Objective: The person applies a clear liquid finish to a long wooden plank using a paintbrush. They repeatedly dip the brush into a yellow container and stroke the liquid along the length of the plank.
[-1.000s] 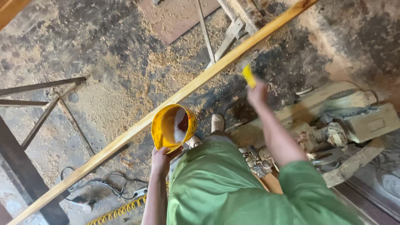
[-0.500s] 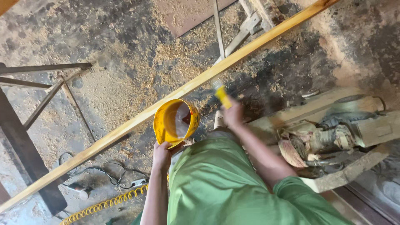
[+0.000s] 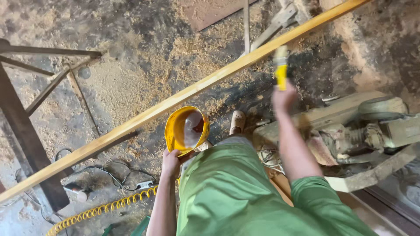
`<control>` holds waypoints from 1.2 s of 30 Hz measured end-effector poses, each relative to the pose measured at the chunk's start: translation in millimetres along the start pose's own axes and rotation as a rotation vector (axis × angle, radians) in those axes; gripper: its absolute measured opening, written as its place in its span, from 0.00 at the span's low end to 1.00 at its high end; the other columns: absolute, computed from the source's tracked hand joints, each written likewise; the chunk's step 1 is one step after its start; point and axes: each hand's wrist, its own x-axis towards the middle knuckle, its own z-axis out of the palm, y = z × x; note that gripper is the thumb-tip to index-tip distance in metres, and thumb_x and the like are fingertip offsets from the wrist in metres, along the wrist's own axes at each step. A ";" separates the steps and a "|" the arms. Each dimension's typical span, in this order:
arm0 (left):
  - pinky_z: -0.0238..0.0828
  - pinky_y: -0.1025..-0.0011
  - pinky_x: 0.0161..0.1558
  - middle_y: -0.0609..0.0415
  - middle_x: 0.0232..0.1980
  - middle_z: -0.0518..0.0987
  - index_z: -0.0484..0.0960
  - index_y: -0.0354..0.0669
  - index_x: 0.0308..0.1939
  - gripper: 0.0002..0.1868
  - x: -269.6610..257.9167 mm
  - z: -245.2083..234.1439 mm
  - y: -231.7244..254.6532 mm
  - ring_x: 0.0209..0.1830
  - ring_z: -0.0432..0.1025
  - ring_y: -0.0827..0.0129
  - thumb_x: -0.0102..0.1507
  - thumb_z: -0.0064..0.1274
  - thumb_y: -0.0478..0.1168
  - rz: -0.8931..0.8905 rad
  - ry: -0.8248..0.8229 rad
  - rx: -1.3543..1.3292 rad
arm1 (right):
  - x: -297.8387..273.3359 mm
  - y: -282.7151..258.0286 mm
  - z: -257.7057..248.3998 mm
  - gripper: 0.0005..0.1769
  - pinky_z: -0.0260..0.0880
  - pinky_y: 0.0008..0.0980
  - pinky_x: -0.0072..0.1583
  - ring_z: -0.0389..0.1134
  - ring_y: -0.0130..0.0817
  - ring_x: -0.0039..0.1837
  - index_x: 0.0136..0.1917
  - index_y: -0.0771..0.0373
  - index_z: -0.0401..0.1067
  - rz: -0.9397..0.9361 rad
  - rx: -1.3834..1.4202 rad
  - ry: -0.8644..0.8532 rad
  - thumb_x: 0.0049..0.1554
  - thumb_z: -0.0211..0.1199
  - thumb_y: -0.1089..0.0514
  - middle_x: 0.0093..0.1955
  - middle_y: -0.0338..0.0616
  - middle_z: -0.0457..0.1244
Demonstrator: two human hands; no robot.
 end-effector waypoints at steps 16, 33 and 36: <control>0.83 0.57 0.43 0.36 0.48 0.82 0.73 0.26 0.56 0.22 -22.1 -118.2 0.8 0.41 0.82 0.46 0.60 0.35 0.26 0.037 -0.050 0.071 | -55.1 -31.7 25.8 0.10 0.70 0.38 0.46 0.72 0.38 0.43 0.51 0.60 0.79 0.014 0.055 -0.055 0.55 0.66 0.67 0.43 0.46 0.71; 0.83 0.54 0.43 0.34 0.46 0.81 0.72 0.21 0.53 0.18 -28.3 -101.5 11.7 0.41 0.82 0.42 0.61 0.34 0.26 0.066 -0.005 0.051 | -142.1 -95.3 102.2 0.13 0.68 0.34 0.40 0.68 0.29 0.39 0.58 0.56 0.79 0.097 -0.090 -0.783 0.62 0.63 0.52 0.43 0.40 0.71; 0.83 0.54 0.43 0.34 0.46 0.81 0.71 0.21 0.53 0.19 -30.1 -88.4 13.0 0.41 0.81 0.40 0.60 0.34 0.25 0.045 0.034 0.041 | -55.9 -53.0 48.3 0.13 0.71 0.35 0.41 0.70 0.29 0.41 0.56 0.61 0.78 0.024 0.015 -0.536 0.59 0.57 0.63 0.42 0.40 0.69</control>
